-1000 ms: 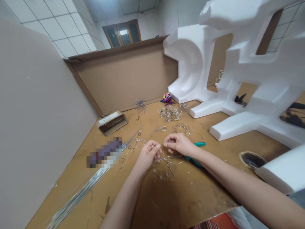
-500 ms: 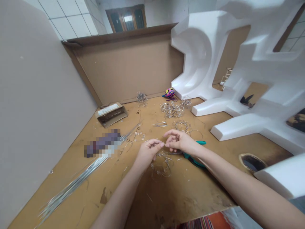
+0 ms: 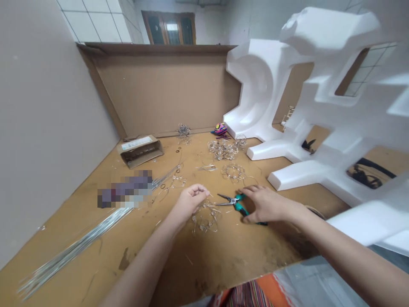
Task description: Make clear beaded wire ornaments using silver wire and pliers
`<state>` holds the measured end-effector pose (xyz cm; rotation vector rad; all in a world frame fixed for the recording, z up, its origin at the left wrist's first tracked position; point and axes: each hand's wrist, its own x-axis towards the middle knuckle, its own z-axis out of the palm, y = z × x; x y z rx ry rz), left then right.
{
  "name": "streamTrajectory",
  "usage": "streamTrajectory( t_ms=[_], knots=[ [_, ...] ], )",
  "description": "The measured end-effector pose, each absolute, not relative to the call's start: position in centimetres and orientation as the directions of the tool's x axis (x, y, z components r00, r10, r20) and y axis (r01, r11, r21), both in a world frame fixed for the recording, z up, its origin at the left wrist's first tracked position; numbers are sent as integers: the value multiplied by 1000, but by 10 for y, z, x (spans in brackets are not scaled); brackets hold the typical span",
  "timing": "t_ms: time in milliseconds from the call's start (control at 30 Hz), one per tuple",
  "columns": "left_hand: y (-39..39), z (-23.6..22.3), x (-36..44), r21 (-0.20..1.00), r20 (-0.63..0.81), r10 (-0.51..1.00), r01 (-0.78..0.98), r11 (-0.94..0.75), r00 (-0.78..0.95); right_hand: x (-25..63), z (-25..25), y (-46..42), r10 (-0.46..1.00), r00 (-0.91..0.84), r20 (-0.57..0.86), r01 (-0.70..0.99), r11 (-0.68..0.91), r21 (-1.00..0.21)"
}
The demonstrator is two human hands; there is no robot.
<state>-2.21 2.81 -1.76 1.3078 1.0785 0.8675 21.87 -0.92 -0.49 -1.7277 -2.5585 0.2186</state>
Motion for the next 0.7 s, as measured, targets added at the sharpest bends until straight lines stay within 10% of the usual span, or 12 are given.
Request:
streamTrajectory(
  t_ms=[233,533,700],
  knots=[
    [28,-17,-21,990,-118,932,-31,137,342,201,-14,-16,919,-395,-7,898,387,209],
    [27,-12,-30,970,-104,865,-143,197,492,240,20,-12,786,-545,291,837,491,242],
    [24,-11,-30,960,-119,822,-147,238,557,237,55,-6,626,-722,294,682,572,456]
  ],
)
